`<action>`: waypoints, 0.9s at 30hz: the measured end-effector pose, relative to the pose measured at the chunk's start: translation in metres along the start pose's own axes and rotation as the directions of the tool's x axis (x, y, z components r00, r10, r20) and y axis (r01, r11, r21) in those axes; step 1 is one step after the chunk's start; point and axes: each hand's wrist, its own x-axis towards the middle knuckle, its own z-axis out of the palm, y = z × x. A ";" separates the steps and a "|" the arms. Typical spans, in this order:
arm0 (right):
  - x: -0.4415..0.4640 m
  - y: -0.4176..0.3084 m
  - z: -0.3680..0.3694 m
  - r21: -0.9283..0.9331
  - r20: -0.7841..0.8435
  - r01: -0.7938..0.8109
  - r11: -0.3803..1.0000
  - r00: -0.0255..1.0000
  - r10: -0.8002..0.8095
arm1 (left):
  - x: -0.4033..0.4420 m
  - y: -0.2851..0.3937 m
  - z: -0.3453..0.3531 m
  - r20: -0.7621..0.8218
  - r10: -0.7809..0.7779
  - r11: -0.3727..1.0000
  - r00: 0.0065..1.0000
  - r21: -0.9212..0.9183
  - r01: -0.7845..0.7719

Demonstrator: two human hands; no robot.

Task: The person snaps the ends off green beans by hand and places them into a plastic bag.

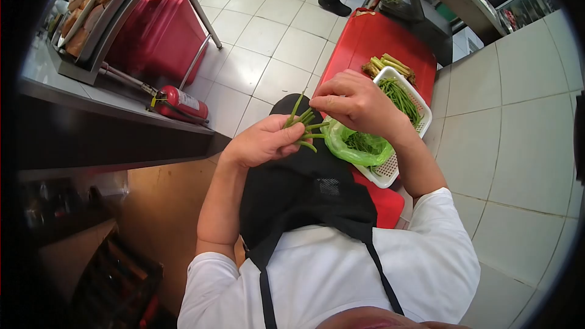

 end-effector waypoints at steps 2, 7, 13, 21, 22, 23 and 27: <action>0.000 -0.002 0.005 0.009 -0.018 -0.002 1.000 1.000 0.002 | -0.002 -0.001 0.000 0.016 0.012 1.000 1.000 -0.021 -0.012; -0.001 -0.008 0.019 0.052 -0.095 -0.024 0.998 0.995 0.029 | -0.003 -0.009 -0.002 0.045 0.029 0.998 0.999 -0.062 -0.027; -0.008 -0.018 0.031 0.761 -0.010 -0.496 0.418 0.635 0.772 | -0.001 -0.014 0.003 0.033 0.056 0.992 0.998 -0.117 -0.052; 0.004 -0.010 0.004 0.506 0.107 -0.400 0.764 0.908 0.405 | 0.001 -0.004 0.004 0.058 0.031 0.999 0.998 0.043 -0.034; 0.006 -0.009 0.004 0.516 0.159 -0.402 0.757 0.913 0.376 | 0.001 -0.005 0.002 0.085 0.024 0.999 0.996 0.033 -0.027; 0.006 -0.009 0.001 0.522 0.213 -0.428 0.738 0.903 0.373 | 0.001 -0.004 0.000 0.110 0.018 0.999 0.994 0.026 -0.021; 0.009 -0.006 -0.001 0.477 0.249 -0.392 0.787 0.919 0.307 | -0.004 0.002 0.000 0.079 -0.002 0.999 0.997 0.042 -0.001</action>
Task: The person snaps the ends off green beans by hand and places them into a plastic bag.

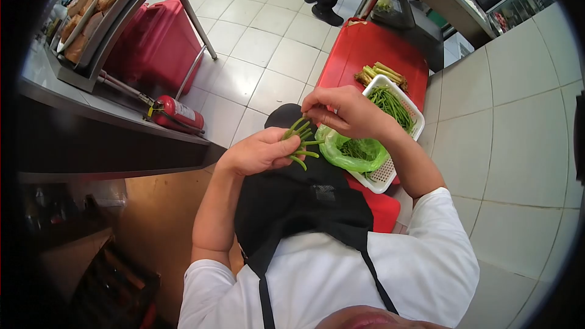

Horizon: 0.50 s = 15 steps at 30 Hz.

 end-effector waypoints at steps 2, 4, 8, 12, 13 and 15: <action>0.001 -0.002 0.001 -0.153 -0.007 0.132 0.979 0.991 -0.135 | -0.002 0.001 0.000 -0.006 -0.029 1.000 1.000 0.002 0.029; 0.000 -0.006 0.001 -0.208 0.017 0.166 0.964 0.986 -0.166 | -0.002 0.000 0.000 0.003 -0.029 1.000 1.000 -0.011 0.029; -0.005 -0.003 0.000 -0.224 0.102 0.180 0.958 0.982 -0.161 | -0.002 -0.003 -0.002 -0.001 -0.058 0.998 0.998 -0.014 0.058; -0.011 0.004 0.006 -0.247 0.018 0.178 0.953 0.984 -0.179 | 0.000 -0.002 0.004 0.012 -0.064 0.997 0.998 -0.031 0.064; -0.012 0.004 0.008 -0.183 -0.046 0.133 0.974 0.989 -0.144 | 0.003 -0.006 0.006 -0.011 -0.061 0.997 0.998 -0.041 0.060; -0.018 0.005 0.018 -0.045 -0.204 0.018 0.999 0.979 -0.027 | 0.011 -0.016 0.005 -0.016 -0.052 0.996 0.999 -0.068 0.050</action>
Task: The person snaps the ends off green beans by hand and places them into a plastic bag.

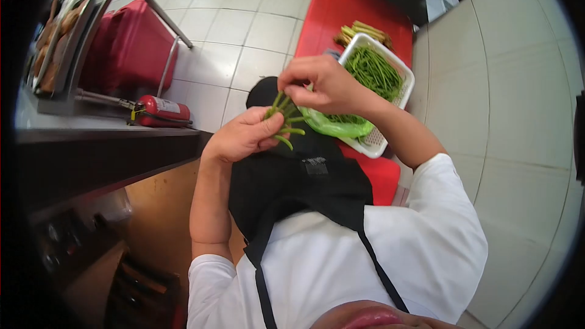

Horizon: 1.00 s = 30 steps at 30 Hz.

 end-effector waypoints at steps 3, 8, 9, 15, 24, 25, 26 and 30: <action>-0.018 0.014 0.013 0.450 -0.057 -0.284 0.847 0.937 0.344 | 0.012 0.001 0.004 0.036 0.047 0.996 0.998 -0.080 -0.044; -0.051 0.033 0.011 0.777 -0.106 -0.316 0.544 0.786 0.608 | 0.039 -0.002 0.031 -0.045 -0.022 1.000 0.999 -0.010 0.022; -0.059 0.044 0.007 0.839 -0.162 -0.225 0.496 0.766 0.622 | 0.046 -0.012 0.029 0.101 0.022 1.000 0.995 0.004 -0.022; -0.116 0.057 -0.017 0.116 -0.367 -0.545 0.830 0.753 0.546 | 0.060 -0.042 0.021 0.001 -0.052 0.989 0.999 -0.141 0.052; -0.163 0.093 0.025 -0.380 -0.297 -0.524 0.763 0.850 0.436 | 0.054 -0.039 0.016 -0.039 -0.002 0.990 0.999 -0.144 -0.003; -0.152 0.083 0.021 -0.287 -0.315 -0.563 0.775 0.819 0.479 | 0.052 -0.039 0.016 -0.043 0.005 0.991 0.999 -0.137 -0.011; -0.141 0.071 0.015 -0.194 -0.330 -0.598 0.778 0.787 0.522 | 0.051 -0.039 0.016 -0.045 0.015 0.992 0.999 -0.122 -0.020; -0.109 0.043 0.004 0.196 -0.303 -0.519 0.832 0.775 0.555 | 0.052 -0.046 0.017 -0.012 0.073 0.994 0.997 -0.080 -0.073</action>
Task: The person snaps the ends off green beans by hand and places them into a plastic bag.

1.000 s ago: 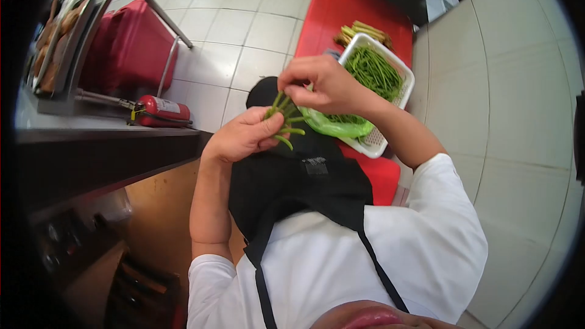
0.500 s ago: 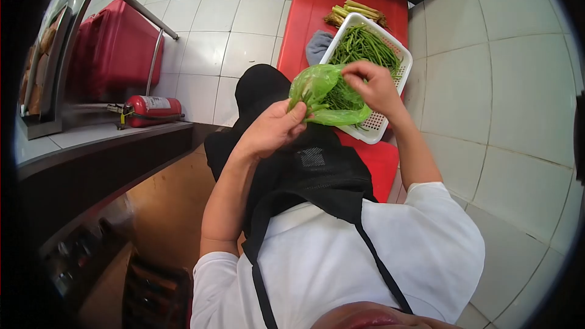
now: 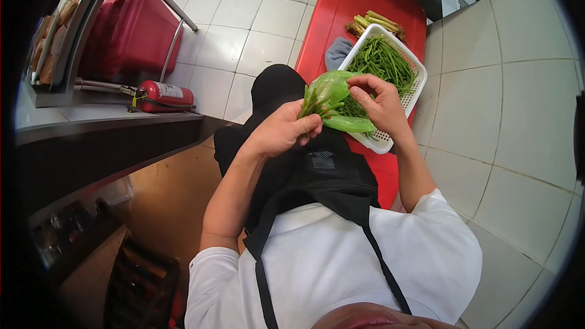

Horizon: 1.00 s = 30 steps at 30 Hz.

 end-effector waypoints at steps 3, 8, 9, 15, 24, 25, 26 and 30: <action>0.005 -0.037 0.005 0.171 0.100 0.042 0.984 0.993 -0.060 | -0.004 0.002 0.003 0.031 0.002 1.000 1.000 0.021 -0.003; 0.016 -0.071 0.007 0.064 0.418 0.146 0.987 0.894 -0.159 | -0.014 0.014 0.007 0.030 -0.008 0.998 1.000 0.058 0.006; 0.017 -0.075 0.008 0.018 0.437 0.148 0.989 0.888 -0.141 | -0.015 0.014 0.007 0.022 -0.008 0.997 1.000 0.077 0.006; 0.024 -0.062 0.014 0.192 0.521 -0.056 0.980 0.852 -0.053 | -0.023 0.024 -0.001 0.108 -0.074 0.996 0.991 0.058 0.068; 0.044 -0.043 0.015 0.425 0.646 -0.328 0.844 0.762 -0.029 | -0.024 0.007 -0.011 0.288 -0.034 0.973 0.957 -0.209 0.098; 0.045 -0.044 0.017 0.394 0.622 -0.207 0.896 0.777 -0.094 | -0.024 0.005 -0.012 0.298 -0.012 0.961 0.954 -0.259 0.094; 0.042 -0.046 0.020 0.357 0.601 -0.083 0.930 0.783 -0.161 | -0.023 0.004 -0.013 0.311 0.004 0.954 0.950 -0.287 0.090; 0.039 -0.045 0.029 0.317 0.596 -0.003 0.948 0.778 -0.197 | -0.021 -0.001 -0.016 0.320 0.025 0.924 0.947 -0.368 0.100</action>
